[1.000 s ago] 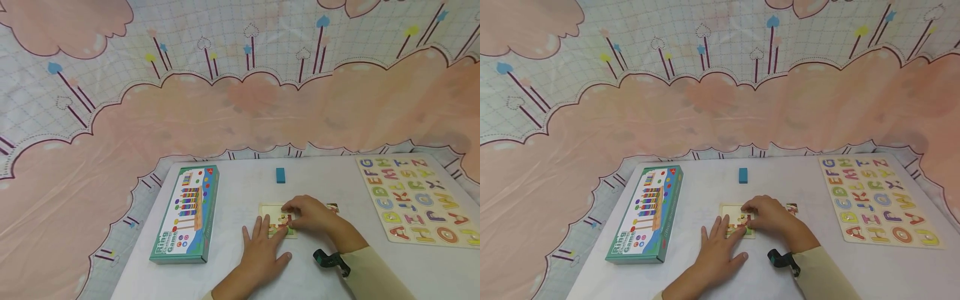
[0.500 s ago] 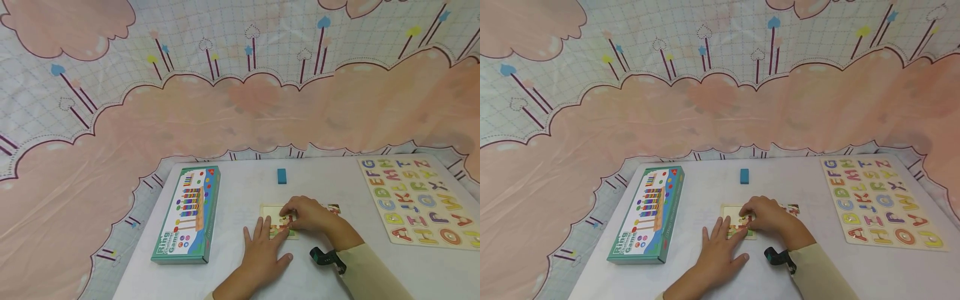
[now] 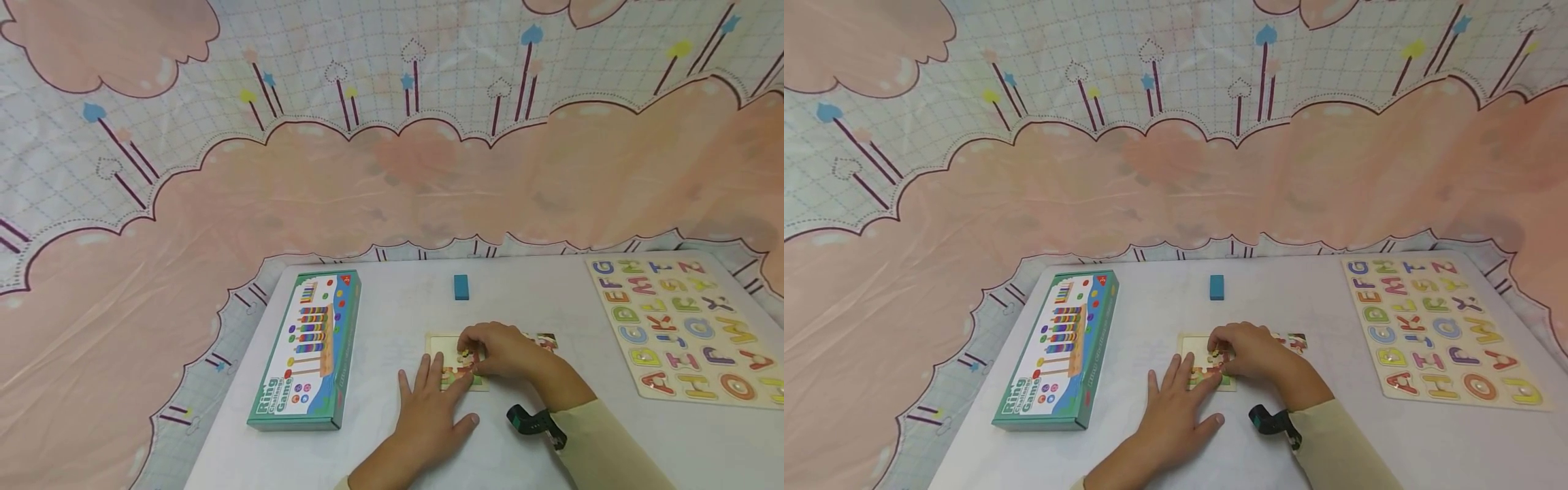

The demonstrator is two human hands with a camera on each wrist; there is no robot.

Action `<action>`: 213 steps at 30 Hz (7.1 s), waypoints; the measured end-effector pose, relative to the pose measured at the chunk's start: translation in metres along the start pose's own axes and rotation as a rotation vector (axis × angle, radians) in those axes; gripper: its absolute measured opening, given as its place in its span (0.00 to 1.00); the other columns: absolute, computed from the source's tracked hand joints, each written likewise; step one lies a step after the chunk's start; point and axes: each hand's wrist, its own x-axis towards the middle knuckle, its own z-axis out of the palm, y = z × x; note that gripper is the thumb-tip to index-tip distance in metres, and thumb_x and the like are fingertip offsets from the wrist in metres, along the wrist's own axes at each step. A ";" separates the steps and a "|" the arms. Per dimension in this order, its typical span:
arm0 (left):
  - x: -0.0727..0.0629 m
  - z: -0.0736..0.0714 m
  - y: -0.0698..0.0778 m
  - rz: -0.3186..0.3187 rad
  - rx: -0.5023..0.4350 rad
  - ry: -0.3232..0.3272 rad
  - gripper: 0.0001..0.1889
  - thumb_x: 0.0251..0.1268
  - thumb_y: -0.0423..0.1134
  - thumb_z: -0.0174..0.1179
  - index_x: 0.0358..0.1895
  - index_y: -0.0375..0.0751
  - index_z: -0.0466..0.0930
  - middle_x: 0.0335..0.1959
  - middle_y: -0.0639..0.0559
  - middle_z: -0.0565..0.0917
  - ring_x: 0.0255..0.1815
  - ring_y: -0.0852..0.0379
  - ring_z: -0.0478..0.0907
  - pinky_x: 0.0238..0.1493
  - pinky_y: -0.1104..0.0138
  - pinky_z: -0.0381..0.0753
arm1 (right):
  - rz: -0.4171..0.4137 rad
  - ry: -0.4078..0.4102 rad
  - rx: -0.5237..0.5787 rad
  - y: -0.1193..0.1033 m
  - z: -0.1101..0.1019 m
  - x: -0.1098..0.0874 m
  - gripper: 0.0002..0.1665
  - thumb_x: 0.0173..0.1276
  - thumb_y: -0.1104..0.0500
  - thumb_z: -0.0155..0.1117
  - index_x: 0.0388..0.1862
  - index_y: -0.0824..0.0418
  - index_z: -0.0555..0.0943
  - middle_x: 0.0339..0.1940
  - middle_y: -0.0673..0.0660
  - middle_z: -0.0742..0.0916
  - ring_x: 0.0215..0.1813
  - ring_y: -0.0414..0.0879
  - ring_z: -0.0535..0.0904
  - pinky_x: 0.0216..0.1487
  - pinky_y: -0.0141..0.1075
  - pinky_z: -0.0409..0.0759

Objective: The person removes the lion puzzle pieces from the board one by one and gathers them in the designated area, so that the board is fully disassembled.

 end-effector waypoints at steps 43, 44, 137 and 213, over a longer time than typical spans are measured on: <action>0.000 0.003 -0.001 0.023 0.028 0.008 0.33 0.75 0.63 0.61 0.80 0.65 0.72 0.86 0.36 0.56 0.88 0.35 0.44 0.74 0.23 0.44 | 0.014 0.105 0.216 0.015 -0.008 -0.024 0.09 0.75 0.67 0.67 0.44 0.52 0.85 0.33 0.45 0.83 0.37 0.43 0.77 0.38 0.36 0.78; -0.001 0.002 -0.001 0.025 0.026 0.011 0.32 0.75 0.63 0.61 0.80 0.65 0.72 0.86 0.36 0.56 0.88 0.35 0.44 0.74 0.22 0.44 | 0.026 0.107 0.215 0.016 -0.008 -0.026 0.09 0.75 0.67 0.67 0.44 0.52 0.85 0.33 0.45 0.83 0.37 0.43 0.77 0.38 0.36 0.78; -0.007 -0.003 -0.003 0.022 0.014 -0.006 0.34 0.76 0.62 0.61 0.82 0.67 0.68 0.88 0.37 0.52 0.89 0.36 0.41 0.76 0.25 0.42 | 0.110 0.394 0.143 0.065 -0.030 -0.099 0.09 0.75 0.64 0.71 0.51 0.57 0.87 0.35 0.48 0.82 0.35 0.40 0.74 0.32 0.32 0.74; -0.038 -0.031 -0.047 -0.045 0.010 -0.017 0.32 0.74 0.61 0.63 0.79 0.64 0.74 0.85 0.37 0.59 0.87 0.34 0.50 0.71 0.19 0.44 | -0.087 -0.001 0.000 -0.043 0.032 0.009 0.15 0.65 0.69 0.75 0.42 0.51 0.86 0.41 0.46 0.82 0.44 0.44 0.75 0.50 0.48 0.76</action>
